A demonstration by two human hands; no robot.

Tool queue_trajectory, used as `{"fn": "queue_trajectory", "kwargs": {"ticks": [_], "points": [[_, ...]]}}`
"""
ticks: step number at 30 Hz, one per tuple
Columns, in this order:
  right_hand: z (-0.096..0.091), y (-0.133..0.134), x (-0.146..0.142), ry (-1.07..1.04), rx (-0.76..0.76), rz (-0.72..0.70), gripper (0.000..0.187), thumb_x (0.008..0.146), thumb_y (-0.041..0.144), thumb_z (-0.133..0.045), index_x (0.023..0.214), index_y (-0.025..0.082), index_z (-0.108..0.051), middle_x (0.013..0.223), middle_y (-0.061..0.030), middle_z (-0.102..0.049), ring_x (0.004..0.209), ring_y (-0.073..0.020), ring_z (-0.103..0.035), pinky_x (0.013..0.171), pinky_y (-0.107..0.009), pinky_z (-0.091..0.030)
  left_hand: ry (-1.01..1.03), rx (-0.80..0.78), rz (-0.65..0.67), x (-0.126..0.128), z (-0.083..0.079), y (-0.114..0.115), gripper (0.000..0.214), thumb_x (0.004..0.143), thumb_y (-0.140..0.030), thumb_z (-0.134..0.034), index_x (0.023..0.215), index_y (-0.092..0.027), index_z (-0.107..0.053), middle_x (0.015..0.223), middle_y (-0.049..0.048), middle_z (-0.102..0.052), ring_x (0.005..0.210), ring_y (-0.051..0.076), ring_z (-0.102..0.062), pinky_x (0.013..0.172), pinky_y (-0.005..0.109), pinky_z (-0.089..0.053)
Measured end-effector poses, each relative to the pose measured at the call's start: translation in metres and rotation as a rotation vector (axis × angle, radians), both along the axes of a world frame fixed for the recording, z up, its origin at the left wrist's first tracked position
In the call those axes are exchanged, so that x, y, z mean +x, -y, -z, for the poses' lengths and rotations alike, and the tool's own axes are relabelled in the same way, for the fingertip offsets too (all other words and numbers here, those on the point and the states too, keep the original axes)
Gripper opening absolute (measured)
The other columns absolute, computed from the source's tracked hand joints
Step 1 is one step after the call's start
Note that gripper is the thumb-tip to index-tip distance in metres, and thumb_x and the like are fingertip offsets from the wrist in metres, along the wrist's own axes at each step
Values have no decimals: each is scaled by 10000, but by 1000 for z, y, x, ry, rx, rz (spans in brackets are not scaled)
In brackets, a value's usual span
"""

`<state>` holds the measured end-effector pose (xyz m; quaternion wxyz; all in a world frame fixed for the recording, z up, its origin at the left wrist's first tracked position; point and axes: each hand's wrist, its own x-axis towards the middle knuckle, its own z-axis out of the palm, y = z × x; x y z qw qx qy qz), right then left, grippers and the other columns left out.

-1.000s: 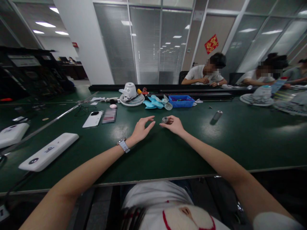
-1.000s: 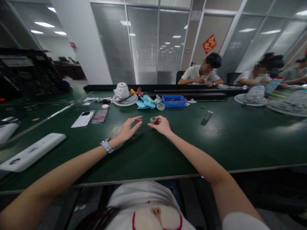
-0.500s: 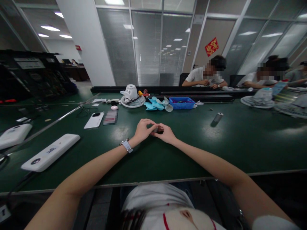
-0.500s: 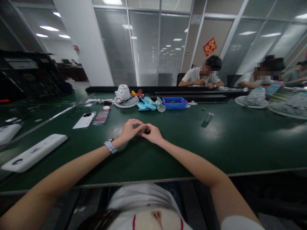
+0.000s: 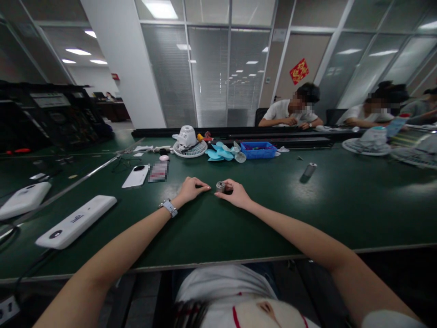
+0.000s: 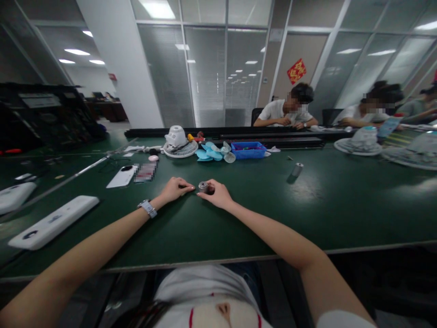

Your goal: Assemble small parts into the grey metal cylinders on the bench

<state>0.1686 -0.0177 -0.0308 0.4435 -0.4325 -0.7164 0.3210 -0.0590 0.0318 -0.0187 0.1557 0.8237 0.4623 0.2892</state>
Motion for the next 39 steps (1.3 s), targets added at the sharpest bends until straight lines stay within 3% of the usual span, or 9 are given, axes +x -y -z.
{"fn": "queue_trajectory", "kwargs": {"ticks": [8, 13, 18, 22, 26, 28, 34, 36, 39], "points": [[2, -23, 31, -132, 18, 155, 398, 701, 359, -803, 1013, 181, -632, 997, -87, -749, 911, -211, -713, 858, -383, -559, -21, 29, -2, 2, 3, 1, 367, 853, -518, -606, 1062, -266, -772, 999, 58, -771, 935, 244, -656, 904, 394, -420], [-3, -61, 127, -95, 115, 719, 433, 697, 390, -775, 1039, 173, -623, 1030, -113, -734, 931, -236, -700, 864, -390, -540, 65, -8, -67, 3, 4, 3, 479, 893, -555, -502, 1127, -207, -734, 986, 76, -757, 882, 230, -660, 811, 353, -474], [-3, -69, 202, 75, -55, 1148, 383, 727, 328, -739, 1062, 186, -617, 1054, -133, -715, 1017, -288, -671, 919, -446, -501, 129, -5, -151, 5, 7, 0, 455, 908, -528, -467, 1044, -187, -735, 917, 78, -748, 819, 224, -659, 748, 331, -485], [-2, -66, 206, 89, -223, 1243, 422, 748, 301, -724, 1132, 186, -592, 1157, -182, -667, 1137, -334, -613, 986, -519, -452, 225, -22, -264, 5, 8, 0, 408, 912, -489, -476, 1036, -178, -707, 920, 79, -740, 831, 227, -659, 729, 321, -479], [-9, -57, 167, 191, 53, 1373, 674, 737, 264, -720, 1342, 130, -457, 1461, -267, -420, 1372, -386, -384, 1083, -594, -315, 342, -59, -339, 5, 9, -1, 383, 923, -488, -470, 1044, -174, -652, 938, 85, -732, 864, 222, -663, 755, 319, -480], [-15, -45, 132, 318, 277, 1186, 656, 795, 289, -670, 1385, 130, -433, 1525, -250, -343, 1420, -377, -308, 1102, -609, -274, 376, -60, -366, 5, 10, -2, 362, 924, -489, -473, 1031, -180, -628, 924, 82, -728, 864, 221, -666, 768, 324, -479], [-16, -2, 7, 660, 431, -2, 432, 974, 356, -477, 1379, 232, -560, 1519, -109, -452, 1415, -259, -391, 1133, -501, -330, 408, -27, -354, 5, 11, -2, 311, 923, -466, -477, 992, -185, -591, 889, 82, -715, 843, 221, -668, 783, 342, -487], [-12, 3, -18, 712, 410, -166, 462, 989, 348, -463, 1429, 218, -520, 1553, -98, -400, 1447, -251, -343, 1142, -485, -331, 412, -23, -344, 5, 12, -1, 306, 922, -462, -475, 989, -185, -586, 894, 85, -711, 845, 221, -667, 787, 344, -490], [-7, 0, -33, 723, 375, -208, 451, 1001, 295, -445, 1428, 173, -524, 1519, -100, -443, 1419, -254, -392, 1135, -474, -354, 411, -26, -343, 6, 13, -2, 303, 916, -467, -483, 988, -189, -581, 885, 78, -707, 836, 219, -667, 791, 344, -487]]}}
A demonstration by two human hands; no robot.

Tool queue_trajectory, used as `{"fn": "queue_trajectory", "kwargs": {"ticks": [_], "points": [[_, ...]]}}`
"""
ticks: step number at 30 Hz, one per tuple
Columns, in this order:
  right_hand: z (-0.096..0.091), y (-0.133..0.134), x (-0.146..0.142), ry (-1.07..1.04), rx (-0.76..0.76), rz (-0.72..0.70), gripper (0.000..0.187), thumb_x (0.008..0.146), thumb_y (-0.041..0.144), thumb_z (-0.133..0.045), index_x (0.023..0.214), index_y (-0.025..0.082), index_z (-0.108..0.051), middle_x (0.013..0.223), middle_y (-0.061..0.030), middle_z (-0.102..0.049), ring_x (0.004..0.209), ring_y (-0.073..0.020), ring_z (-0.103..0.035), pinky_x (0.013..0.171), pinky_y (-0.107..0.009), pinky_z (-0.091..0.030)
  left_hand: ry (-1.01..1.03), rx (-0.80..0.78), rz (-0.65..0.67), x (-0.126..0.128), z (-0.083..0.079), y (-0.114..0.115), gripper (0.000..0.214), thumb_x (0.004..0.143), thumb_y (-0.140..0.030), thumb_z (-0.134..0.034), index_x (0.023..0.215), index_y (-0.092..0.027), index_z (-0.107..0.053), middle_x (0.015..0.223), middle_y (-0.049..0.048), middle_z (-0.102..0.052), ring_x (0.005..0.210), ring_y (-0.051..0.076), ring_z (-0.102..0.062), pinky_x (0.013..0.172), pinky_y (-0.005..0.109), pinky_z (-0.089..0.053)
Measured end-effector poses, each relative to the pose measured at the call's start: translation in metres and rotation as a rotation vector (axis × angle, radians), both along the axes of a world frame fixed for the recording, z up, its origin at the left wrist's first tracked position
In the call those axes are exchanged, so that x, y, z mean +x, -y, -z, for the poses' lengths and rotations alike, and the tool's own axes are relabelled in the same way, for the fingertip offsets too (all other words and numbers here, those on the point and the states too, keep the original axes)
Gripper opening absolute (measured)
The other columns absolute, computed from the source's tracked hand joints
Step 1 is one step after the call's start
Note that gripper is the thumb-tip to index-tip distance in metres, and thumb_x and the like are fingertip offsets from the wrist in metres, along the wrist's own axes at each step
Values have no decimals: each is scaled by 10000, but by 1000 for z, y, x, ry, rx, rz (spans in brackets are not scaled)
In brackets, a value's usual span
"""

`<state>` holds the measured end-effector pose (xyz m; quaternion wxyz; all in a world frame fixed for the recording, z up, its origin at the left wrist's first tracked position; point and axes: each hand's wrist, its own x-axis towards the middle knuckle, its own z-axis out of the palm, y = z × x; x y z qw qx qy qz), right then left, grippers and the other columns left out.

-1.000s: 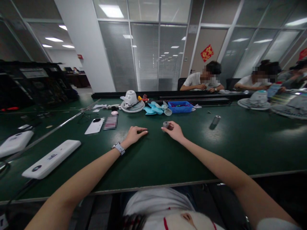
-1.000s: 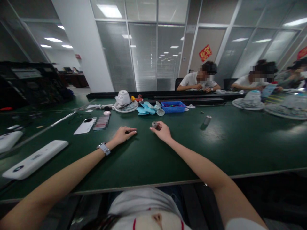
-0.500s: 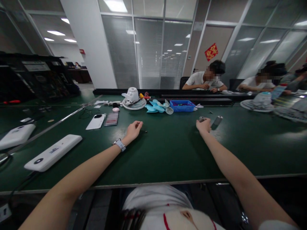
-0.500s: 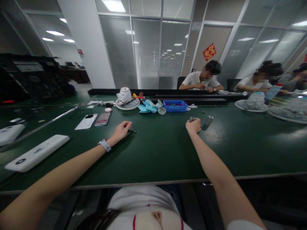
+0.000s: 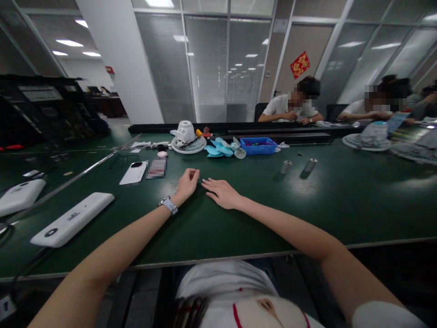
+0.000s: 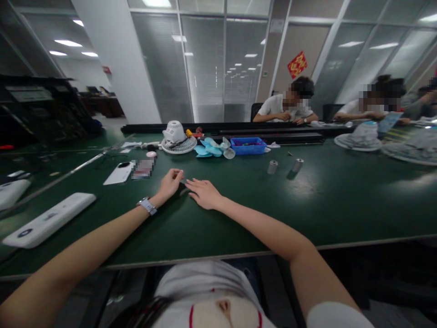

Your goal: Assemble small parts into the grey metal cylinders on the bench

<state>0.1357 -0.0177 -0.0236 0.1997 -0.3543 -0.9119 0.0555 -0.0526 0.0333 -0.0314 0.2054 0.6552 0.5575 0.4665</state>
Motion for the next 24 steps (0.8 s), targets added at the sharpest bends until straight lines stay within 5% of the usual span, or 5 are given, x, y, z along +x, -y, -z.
{"fn": "queue_trajectory", "kwargs": {"ticks": [6, 10, 15, 18, 24], "points": [[4, -9, 13, -140, -19, 50, 378, 927, 84, -482, 1182, 221, -726, 1185, -47, -720, 1097, -185, -667, 988, -349, -499, -18, -21, -2, 0, -2, 1, 315, 915, -488, -483, 995, -199, -580, 879, 68, -710, 834, 220, -668, 779, 334, -477], [-4, -12, 61, -167, 115, 132, 426, 876, 14, -495, 1165, 219, -731, 1147, -51, -733, 1060, -189, -673, 975, -369, -494, -23, -45, 0, 0, -3, 3, 314, 916, -484, -483, 1005, -199, -579, 891, 65, -716, 836, 215, -667, 771, 325, -477], [-38, -32, 177, -246, 350, 656, 394, 906, 61, -467, 1166, 187, -735, 1164, -87, -723, 1061, -222, -660, 981, -375, -472, -33, -58, 5, 0, -4, 4, 303, 920, -471, -483, 1006, -198, -581, 906, 69, -725, 846, 214, -666, 767, 321, -480], [-49, -42, 232, -264, 327, 941, 378, 903, 96, -500, 1212, 148, -713, 1166, -126, -718, 1046, -236, -660, 962, -357, -472, -51, -60, 8, -1, -5, 5, 309, 922, -472, -484, 1017, -195, -584, 907, 73, -725, 847, 216, -664, 762, 322, -478], [-38, -46, 254, -243, 245, 990, 384, 855, 74, -496, 1136, 152, -746, 1071, -120, -745, 973, -233, -671, 922, -352, -478, -50, -64, 9, -1, -5, 5, 299, 923, -457, -485, 1027, -192, -577, 926, 77, -721, 879, 220, -668, 795, 330, -474]]}}
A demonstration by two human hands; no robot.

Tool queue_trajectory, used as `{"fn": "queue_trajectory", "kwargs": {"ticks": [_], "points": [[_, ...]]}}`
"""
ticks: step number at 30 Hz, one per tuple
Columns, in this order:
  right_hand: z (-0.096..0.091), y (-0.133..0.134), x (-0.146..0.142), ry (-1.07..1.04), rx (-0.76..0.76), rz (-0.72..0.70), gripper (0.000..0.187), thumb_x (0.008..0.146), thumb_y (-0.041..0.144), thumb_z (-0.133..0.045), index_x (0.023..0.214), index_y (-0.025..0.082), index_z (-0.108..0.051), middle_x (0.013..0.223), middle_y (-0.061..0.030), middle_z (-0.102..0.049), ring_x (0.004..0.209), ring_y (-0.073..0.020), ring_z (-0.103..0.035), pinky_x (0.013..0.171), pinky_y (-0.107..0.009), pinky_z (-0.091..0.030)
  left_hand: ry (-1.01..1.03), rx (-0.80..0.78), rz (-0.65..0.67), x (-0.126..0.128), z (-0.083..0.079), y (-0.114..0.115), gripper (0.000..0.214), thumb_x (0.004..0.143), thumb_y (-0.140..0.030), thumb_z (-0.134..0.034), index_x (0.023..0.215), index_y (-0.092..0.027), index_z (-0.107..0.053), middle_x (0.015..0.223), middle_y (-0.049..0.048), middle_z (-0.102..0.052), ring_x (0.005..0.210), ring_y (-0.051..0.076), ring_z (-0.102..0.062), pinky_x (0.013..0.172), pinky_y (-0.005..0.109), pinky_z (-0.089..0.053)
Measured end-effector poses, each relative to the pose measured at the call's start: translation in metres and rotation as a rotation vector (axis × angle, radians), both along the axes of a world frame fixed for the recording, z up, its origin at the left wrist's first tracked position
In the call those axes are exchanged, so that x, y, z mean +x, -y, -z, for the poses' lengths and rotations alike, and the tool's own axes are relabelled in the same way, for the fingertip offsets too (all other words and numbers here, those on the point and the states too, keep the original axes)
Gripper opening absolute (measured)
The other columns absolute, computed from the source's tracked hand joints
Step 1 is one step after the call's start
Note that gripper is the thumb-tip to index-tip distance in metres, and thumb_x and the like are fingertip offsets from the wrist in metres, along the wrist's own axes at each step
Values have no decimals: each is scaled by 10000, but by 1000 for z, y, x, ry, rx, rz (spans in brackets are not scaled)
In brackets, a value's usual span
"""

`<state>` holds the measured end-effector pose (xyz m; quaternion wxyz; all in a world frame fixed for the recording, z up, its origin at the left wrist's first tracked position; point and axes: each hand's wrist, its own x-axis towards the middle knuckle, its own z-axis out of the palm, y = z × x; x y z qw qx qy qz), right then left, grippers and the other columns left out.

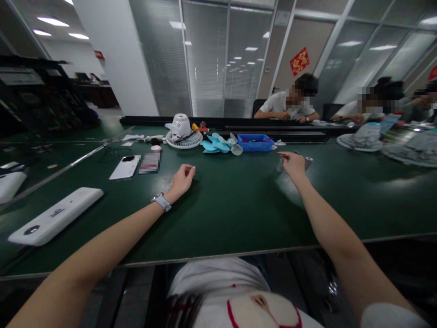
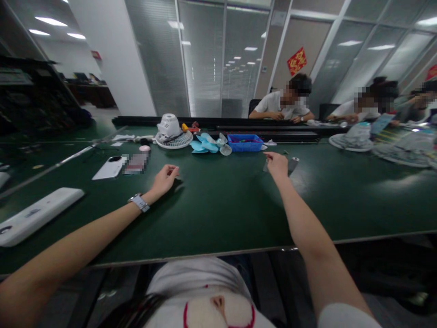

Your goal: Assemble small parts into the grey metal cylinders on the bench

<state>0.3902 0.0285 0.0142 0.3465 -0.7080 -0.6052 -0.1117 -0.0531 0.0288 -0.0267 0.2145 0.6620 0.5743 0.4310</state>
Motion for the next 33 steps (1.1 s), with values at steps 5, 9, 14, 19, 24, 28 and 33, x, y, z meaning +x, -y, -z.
{"fn": "queue_trajectory", "kwargs": {"ticks": [5, 9, 14, 19, 24, 28, 33], "points": [[3, 0, -2, -14, 48, 46, 411, 864, 108, -439, 1139, 155, -741, 1117, -126, -729, 1012, -262, -657, 947, -389, -470, -3, 14, 14, 0, 1, -1, 305, 922, -462, -484, 1026, -190, -577, 926, 80, -724, 878, 220, -671, 798, 331, -480], [4, -1, 1, -32, 26, 52, 398, 841, 113, -451, 1090, 163, -758, 1067, -117, -744, 993, -274, -664, 940, -400, -478, -7, 19, 8, 0, 1, 0, 289, 922, -454, -484, 1011, -196, -578, 909, 73, -729, 856, 213, -670, 785, 326, -487], [6, -3, 4, -26, 21, 26, 389, 834, 108, -468, 1085, 180, -756, 1054, -102, -748, 966, -269, -675, 920, -400, -484, -1, 8, 6, 0, 0, 0, 283, 920, -454, -484, 1004, -199, -574, 913, 68, -727, 861, 209, -668, 782, 319, -486], [8, -4, 6, -43, 38, 68, 301, 845, 195, -569, 1094, 177, -736, 1004, -110, -754, 969, -278, -679, 909, -406, -485, 0, 7, 9, 1, 0, 0, 285, 915, -457, -491, 1008, -202, -577, 917, 68, -724, 864, 213, -669, 781, 323, -488], [11, -3, 5, -94, 39, 78, 375, 782, 309, -700, 1135, 182, -708, 983, -96, -756, 971, -257, -682, 885, -375, -495, 18, -4, 6, 1, 0, 0, 267, 910, -437, -500, 1004, -198, -576, 906, 63, -722, 858, 209, -667, 785, 322, -488], [13, -2, 3, -69, 12, 96, 303, 785, 243, -656, 1076, 218, -736, 1009, -72, -750, 974, -247, -680, 889, -373, -495, 32, 6, 5, 2, 0, -1, 245, 900, -415, -513, 990, -197, -580, 909, 67, -717, 855, 208, -664, 788, 327, -491], [20, -2, 2, -105, 66, 77, 336, 777, 241, -635, 1102, 213, -713, 1035, -75, -731, 982, -246, -674, 898, -378, -496, 38, 2, 3, 2, 1, -1, 220, 886, -388, -524, 975, -197, -589, 898, 67, -708, 837, 205, -662, 778, 327, -499]]}}
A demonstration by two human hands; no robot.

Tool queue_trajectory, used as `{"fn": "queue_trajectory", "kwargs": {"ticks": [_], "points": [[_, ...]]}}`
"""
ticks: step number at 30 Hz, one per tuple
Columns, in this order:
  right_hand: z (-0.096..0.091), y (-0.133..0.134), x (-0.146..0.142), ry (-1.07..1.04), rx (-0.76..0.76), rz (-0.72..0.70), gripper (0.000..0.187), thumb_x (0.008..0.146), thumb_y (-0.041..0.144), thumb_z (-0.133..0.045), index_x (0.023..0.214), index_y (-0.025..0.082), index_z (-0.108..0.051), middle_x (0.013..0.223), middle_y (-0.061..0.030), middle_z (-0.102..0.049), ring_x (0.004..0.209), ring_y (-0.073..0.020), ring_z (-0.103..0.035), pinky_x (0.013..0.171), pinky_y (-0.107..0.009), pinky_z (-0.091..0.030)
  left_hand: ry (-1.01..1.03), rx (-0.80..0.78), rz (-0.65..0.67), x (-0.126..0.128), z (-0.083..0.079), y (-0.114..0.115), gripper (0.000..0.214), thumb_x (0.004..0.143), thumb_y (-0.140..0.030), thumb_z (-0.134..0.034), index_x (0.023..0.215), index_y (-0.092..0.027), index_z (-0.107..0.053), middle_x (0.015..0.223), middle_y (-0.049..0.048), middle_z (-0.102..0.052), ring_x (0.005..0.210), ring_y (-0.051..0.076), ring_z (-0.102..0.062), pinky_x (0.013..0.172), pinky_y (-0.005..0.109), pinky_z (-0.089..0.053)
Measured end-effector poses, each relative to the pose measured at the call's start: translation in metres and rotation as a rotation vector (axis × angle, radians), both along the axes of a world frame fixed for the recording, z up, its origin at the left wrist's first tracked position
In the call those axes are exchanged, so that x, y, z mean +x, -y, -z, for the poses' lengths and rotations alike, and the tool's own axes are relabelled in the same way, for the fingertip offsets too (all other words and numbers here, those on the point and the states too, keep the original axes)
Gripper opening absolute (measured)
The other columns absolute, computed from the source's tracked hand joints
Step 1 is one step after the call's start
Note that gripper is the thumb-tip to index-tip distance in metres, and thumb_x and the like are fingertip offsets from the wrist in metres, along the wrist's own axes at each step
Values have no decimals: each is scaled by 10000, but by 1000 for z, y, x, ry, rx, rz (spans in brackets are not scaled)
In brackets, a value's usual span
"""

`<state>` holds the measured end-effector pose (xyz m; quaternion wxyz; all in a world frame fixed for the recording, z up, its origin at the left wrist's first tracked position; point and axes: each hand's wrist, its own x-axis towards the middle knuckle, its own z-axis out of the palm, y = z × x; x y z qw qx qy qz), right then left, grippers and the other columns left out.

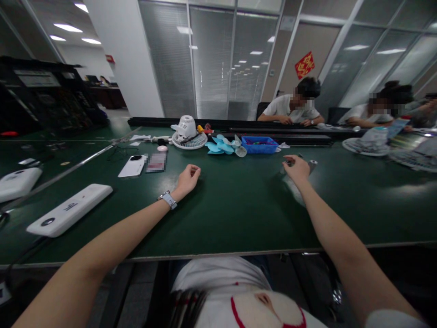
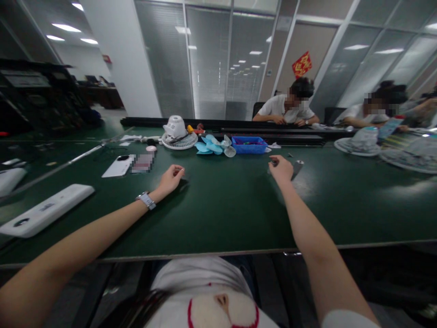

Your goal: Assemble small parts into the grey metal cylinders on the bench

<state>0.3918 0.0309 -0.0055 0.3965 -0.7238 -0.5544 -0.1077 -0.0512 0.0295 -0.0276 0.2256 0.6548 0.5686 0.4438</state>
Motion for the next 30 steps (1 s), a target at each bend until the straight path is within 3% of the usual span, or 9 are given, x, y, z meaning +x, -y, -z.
{"fn": "queue_trajectory", "kwargs": {"ticks": [3, 5, 9, 12, 14, 18, 20, 24, 30], "points": [[10, -4, 3, -57, 50, 35, 474, 732, 280, -691, 1194, 188, -642, 1127, -107, -697, 1013, -252, -660, 910, -388, -493, 2, -8, 13, 0, 0, 0, 221, 889, -386, -520, 987, -199, -587, 899, 63, -706, 836, 204, -666, 780, 327, -505], [18, -7, 8, -153, -3, 107, 545, 672, 327, -761, 1177, 178, -620, 1094, -114, -703, 996, -262, -661, 900, -403, -501, 3, -9, 19, -1, 1, 0, 222, 893, -384, -516, 994, -200, -586, 909, 63, -706, 848, 205, -669, 784, 329, -507], [23, -11, 14, -302, -160, 228, 493, 579, 406, -847, 967, 168, -655, 993, -129, -726, 965, -300, -681, 894, -442, -516, 16, -10, 21, -2, 4, -2, 234, 894, -388, -517, 1003, -193, -588, 930, 73, -699, 863, 209, -666, 776, 326, -507], [17, -10, -4, -328, -152, 216, 445, 594, 418, -847, 908, 164, -661, 980, -137, -734, 968, -303, -693, 899, -443, -525, 24, -5, 43, 0, 3, 1, 257, 888, -402, -532, 1020, -193, -601, 941, 70, -697, 858, 204, -658, 767, 320, -506], [13, -7, -35, -390, -105, 50, 450, 611, 415, -839, 933, 161, -656, 952, -124, -742, 920, -275, -706, 867, -419, -546, 3, 21, 98, 4, 1, 6, 275, 886, -423, -542, 1022, -199, -625, 959, 65, -699, 877, 203, -650, 781, 323, -505], [14, 7, -121, -515, -79, -560, 477, 631, 411, -838, 992, 161, -648, 961, -106, -751, 868, -222, -716, 808, -365, -573, -77, 96, 256, 20, -7, 21, 346, 899, -474, -540, 1083, -214, -676, 986, 66, -703, 927, 215, -637, 805, 338, -503], [18, 18, -160, -506, -105, -753, 467, 638, 402, -842, 993, 165, -654, 966, -95, -753, 872, -214, -715, 813, -359, -572, -103, 131, 317, 29, -12, 27, 387, 901, -489, -547, 1155, -230, -680, 1029, 68, -707, 966, 223, -632, 827, 348, -499], [26, 36, -202, -477, -164, -935, 424, 670, 386, -829, 997, 174, -661, 922, -56, -750, 839, -198, -709, 791, -340, -570, -143, 182, 400, 45, -18, 32, 415, 909, -482, -550, 1240, -266, -675, 1096, 67, -701, 1030, 230, -610, 899, 376, -480], [29, 41, -208, -329, -195, -971, 455, 702, 430, -812, 1055, 176, -677, 897, -42, -729, 791, -186, -682, 749, -330, -555, -132, 206, 462, 52, -23, 26, 273, 908, -410, -571, 970, -249, -783, 1069, 61, -710, 1049, 232, -604, 948, 396, -456]]}}
